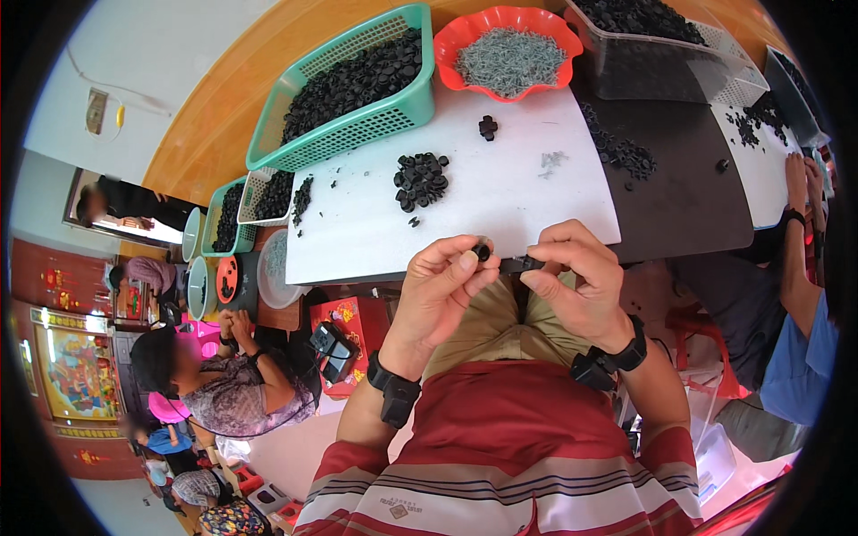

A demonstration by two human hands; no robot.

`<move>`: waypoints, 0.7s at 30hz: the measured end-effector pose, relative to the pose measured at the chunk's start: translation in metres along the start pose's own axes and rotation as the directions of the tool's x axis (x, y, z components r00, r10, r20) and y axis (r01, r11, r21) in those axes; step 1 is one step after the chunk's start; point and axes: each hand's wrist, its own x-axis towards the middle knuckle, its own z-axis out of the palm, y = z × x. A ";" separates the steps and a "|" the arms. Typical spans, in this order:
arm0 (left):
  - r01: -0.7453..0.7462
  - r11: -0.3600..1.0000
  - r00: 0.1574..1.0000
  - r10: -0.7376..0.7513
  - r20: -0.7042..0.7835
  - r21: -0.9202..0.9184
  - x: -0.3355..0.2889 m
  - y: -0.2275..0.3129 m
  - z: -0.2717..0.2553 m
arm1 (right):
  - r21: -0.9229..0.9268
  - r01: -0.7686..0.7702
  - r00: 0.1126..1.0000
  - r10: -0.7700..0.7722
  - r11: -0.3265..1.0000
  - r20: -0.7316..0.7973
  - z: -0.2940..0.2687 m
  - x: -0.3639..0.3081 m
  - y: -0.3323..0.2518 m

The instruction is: Assembling small black plastic parts by snapping components together.

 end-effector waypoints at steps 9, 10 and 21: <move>0.016 1.000 1.000 -0.016 0.017 -0.009 0.000 -0.004 0.002 | 0.002 -0.005 1.000 0.005 1.000 0.004 -0.001 -0.001 0.000; 0.022 1.000 1.000 -0.022 0.017 -0.002 0.000 -0.003 0.003 | -0.001 -0.002 1.000 0.002 1.000 0.003 -0.001 -0.001 0.000; 0.052 0.998 0.999 -0.051 0.018 -0.031 0.001 -0.007 0.003 | -0.004 0.011 1.000 -0.011 1.000 0.005 -0.003 -0.001 0.001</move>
